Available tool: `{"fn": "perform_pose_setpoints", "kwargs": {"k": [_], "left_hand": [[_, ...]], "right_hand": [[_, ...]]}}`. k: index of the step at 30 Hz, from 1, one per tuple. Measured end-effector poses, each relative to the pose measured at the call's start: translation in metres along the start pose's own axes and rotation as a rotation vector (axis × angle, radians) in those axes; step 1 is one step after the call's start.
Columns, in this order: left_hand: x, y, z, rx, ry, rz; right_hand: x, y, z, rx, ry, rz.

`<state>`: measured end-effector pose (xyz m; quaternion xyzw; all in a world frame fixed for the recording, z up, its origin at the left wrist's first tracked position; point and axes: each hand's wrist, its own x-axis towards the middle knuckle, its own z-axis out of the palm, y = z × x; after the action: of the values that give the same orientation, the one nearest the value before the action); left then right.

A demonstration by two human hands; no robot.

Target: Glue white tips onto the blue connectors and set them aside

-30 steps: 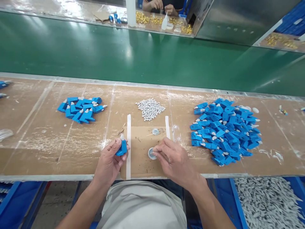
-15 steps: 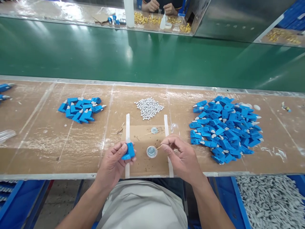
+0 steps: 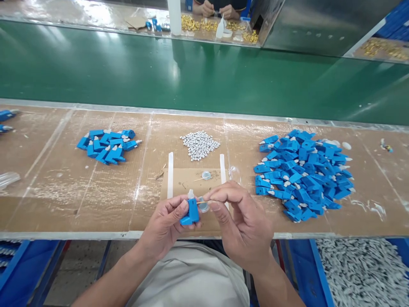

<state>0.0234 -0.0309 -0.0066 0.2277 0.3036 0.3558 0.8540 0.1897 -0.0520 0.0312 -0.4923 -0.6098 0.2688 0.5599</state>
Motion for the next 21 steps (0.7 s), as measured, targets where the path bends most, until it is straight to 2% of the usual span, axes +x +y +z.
{"fn": "perform_pose_setpoints", "kwargs": {"k": [14, 21], "left_hand": [[-0.0004, 0.0008, -0.0010, -0.007, -0.009, 0.002], [0.0002, -0.0018, -0.0048, -0.004, -0.027, 0.002]], "right_hand": [[-0.0020, 0.0068, 0.0054, -0.053, -0.072, 0.035], [-0.0051, 0.0081, 0.0060, -0.081, -0.085, -0.004]]}}
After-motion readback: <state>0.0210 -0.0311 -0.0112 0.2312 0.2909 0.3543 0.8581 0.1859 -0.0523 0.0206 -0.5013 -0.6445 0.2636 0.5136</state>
